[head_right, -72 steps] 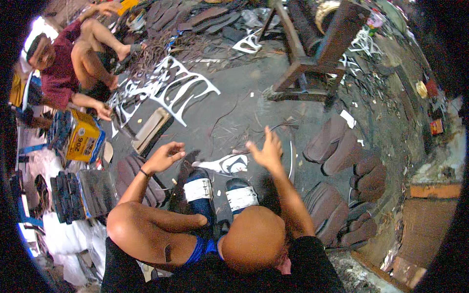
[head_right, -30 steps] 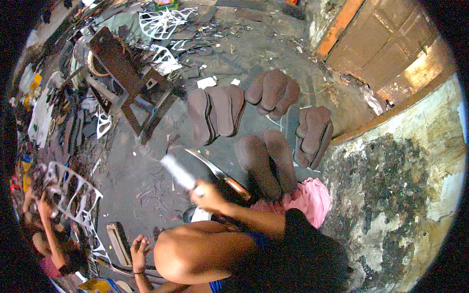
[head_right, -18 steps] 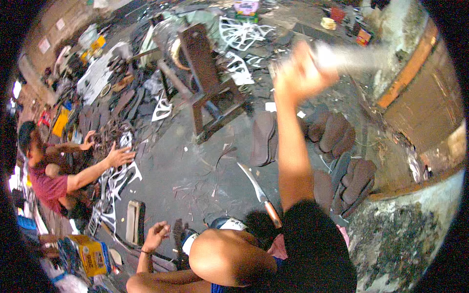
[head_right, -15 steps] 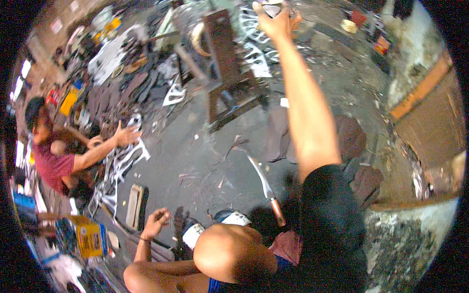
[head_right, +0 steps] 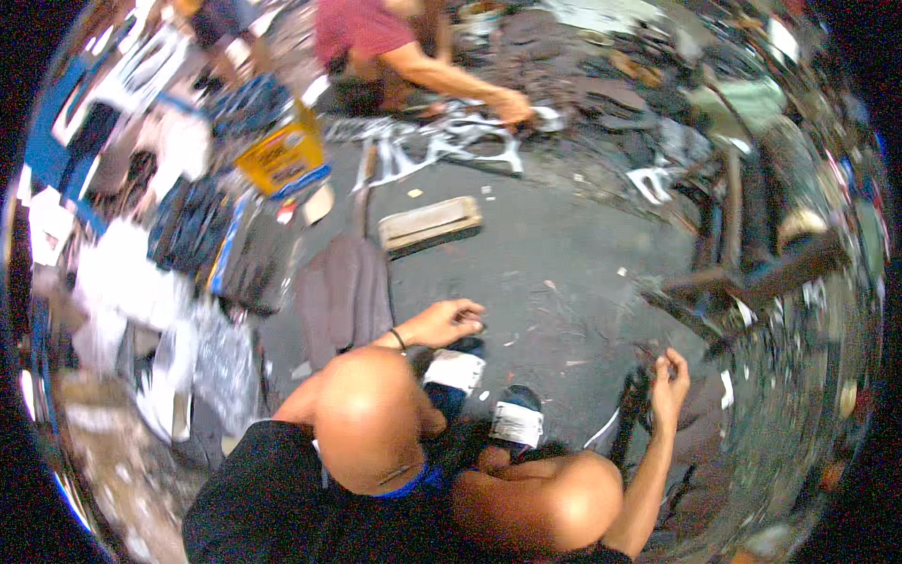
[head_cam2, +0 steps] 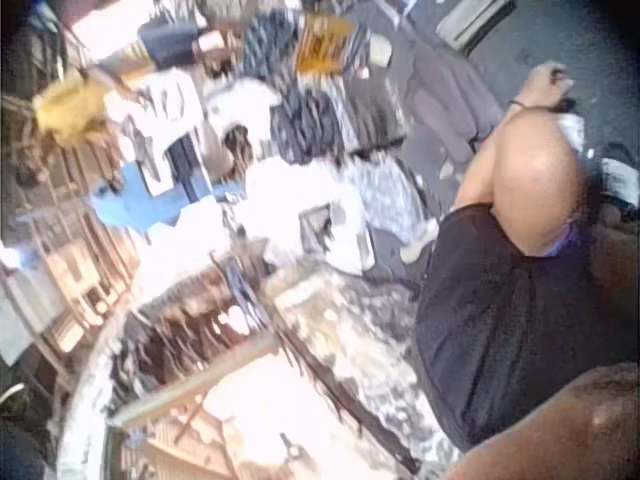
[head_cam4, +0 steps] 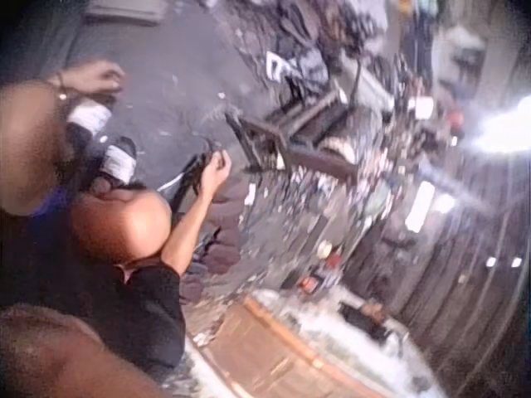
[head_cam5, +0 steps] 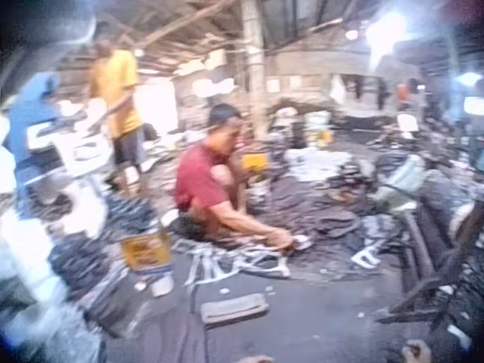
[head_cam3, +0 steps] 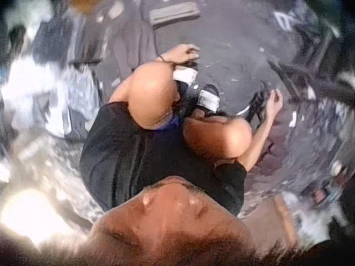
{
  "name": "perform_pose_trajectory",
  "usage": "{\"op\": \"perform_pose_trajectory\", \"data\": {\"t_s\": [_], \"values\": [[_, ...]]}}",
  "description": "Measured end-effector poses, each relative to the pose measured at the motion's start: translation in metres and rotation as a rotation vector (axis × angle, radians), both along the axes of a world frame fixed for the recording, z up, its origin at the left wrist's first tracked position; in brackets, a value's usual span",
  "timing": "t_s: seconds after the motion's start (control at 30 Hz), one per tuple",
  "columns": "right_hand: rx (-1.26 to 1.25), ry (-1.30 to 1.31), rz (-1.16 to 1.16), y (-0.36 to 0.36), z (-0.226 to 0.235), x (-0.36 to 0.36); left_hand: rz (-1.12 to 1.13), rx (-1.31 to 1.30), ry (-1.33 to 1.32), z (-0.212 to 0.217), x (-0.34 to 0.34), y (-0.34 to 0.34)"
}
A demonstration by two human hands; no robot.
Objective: The person sits on the floor and uses a knife to trim the edges of gray shoe insoles. They hold the insole in one hand and carefully cut along the perimeter with the other, then place the trimmed insole aside and repeat the process with another.
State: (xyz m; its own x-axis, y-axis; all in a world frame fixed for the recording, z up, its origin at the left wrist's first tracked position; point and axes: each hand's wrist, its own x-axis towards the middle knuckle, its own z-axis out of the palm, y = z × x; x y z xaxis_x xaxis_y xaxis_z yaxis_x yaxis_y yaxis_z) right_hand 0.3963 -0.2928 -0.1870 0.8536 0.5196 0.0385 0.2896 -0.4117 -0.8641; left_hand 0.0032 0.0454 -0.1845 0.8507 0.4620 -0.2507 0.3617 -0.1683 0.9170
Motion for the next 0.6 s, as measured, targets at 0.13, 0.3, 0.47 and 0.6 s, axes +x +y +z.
{"op": "perform_pose_trajectory", "data": {"t_s": [0.13,0.3,0.47,0.6], "values": [[-0.217,0.077,0.491,0.105,0.123,-0.093,0.183,0.065,-0.045,0.019,-0.073,-0.048],[-0.303,-0.004,1.019,0.212,0.179,-0.174,0.818,0.686,-0.013,0.031,-0.153,-0.055],[-0.403,0.031,1.356,0.315,0.085,-0.291,1.163,0.843,0.291,-0.006,-0.239,-0.011],[-0.369,0.529,0.999,0.363,-0.002,-0.412,1.022,0.59,0.245,-0.03,-0.257,0.009]]}}
